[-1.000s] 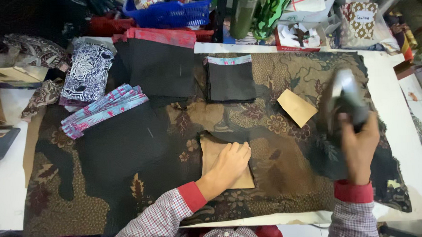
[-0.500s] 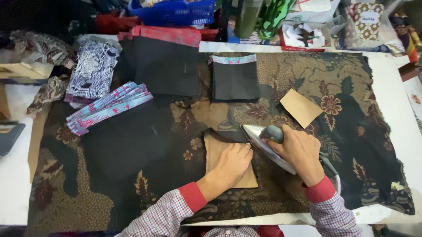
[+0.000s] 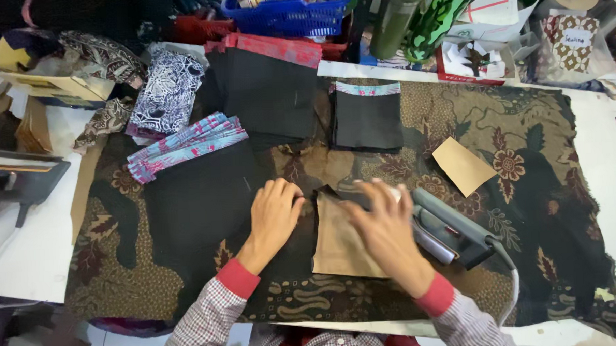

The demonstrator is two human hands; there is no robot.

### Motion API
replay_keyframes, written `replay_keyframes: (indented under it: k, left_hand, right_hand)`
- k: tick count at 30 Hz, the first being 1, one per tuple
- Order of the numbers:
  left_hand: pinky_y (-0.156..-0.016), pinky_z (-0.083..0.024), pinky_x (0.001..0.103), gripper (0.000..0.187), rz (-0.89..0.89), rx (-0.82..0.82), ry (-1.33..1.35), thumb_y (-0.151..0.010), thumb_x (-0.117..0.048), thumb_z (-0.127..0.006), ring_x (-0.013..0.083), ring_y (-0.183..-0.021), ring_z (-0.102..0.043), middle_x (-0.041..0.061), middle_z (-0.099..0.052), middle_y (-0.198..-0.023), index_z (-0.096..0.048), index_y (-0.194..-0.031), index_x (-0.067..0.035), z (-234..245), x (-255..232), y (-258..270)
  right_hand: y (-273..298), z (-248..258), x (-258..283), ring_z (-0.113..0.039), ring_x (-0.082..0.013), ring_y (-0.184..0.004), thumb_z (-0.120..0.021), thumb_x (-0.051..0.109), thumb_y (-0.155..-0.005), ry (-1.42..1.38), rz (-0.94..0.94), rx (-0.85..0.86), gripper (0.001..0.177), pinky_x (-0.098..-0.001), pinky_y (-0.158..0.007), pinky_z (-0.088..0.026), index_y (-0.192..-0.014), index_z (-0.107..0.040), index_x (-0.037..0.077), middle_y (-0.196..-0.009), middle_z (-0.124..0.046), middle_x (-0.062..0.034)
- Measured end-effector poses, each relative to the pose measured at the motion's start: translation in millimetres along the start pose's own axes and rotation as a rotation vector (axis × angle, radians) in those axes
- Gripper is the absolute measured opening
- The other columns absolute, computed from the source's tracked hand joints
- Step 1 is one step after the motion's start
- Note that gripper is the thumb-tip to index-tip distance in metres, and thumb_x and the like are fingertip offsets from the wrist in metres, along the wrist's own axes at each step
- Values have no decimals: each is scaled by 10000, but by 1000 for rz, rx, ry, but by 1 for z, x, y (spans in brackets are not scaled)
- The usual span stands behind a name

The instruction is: The person irons small rectangular pieces of black fabric on a patterned work surface. They place a brown paper sheet over each piece, press with an iron, then remove the paper and stack the finished pieces. The process repeats for multiple fabric pieces.

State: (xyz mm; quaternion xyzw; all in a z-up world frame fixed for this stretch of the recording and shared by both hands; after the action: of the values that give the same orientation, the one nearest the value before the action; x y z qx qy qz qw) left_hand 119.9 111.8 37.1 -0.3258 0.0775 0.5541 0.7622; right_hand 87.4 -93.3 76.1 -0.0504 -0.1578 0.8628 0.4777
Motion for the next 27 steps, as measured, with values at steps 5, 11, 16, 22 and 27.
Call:
replay_keyframes:
  k: [5,11,16,22,27]
  left_hand:
    - [-793,-439,405,176,-27,3,48,-837,-226,-768,260,-935,-576,44,-621,-930,-733,-961,-107,-11,2,3]
    - [-832,-453,397,246,-81,-33,56,-860,-224,-761,247,-946,-573,38,-630,-977,-749,-1053,-72,-17,0,10]
    - [-835,-458,396,223,-124,-44,48,-860,-200,-761,242,-952,-579,25,-639,-978,-772,-1047,-79,-15,-5,11]
    - [-901,-469,383,218,-203,-22,31,-878,-141,-735,227,-993,-593,29,-680,-1078,-765,-1073,-48,-17,-9,11]
    - [-912,-473,379,232,-249,-33,42,-865,-112,-720,225,-1025,-606,35,-696,-1161,-752,-1079,-30,-20,-9,12]
  right_hand:
    - [-22,-22,18,-309,-415,-1436,-699,235,-851,-14,5,48,406,-675,-1163,-144,-1255,-658,221,-1530,-408,-156]
    - [-20,-32,19,-312,-427,-1427,-704,218,-799,30,-16,126,513,-688,-1156,-137,-1309,-648,242,-1532,-402,-158]
    - [-18,-35,18,-335,-429,-1403,-693,262,-827,1,-25,122,503,-699,-1144,-140,-1326,-639,233,-1511,-422,-150]
    - [-25,-41,8,-396,-392,-1365,-690,278,-850,-23,-29,71,440,-668,-1155,-168,-1276,-646,183,-1421,-500,-126]
    - [-40,-50,-6,-479,-364,-1238,-721,291,-825,-75,-135,36,483,-597,-1152,-246,-1220,-622,31,-1242,-571,-120]
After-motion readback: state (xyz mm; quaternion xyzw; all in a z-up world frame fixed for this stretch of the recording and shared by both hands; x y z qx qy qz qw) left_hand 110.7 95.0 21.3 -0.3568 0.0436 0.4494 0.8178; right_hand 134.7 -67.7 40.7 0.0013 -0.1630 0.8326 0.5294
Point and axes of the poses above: each hand's wrist, its own y-axis away from the middle knuckle, its own z-axis out of the back of the hand, x = y × z, the point moved 5 cm from there along -y, towards the middle knuckle
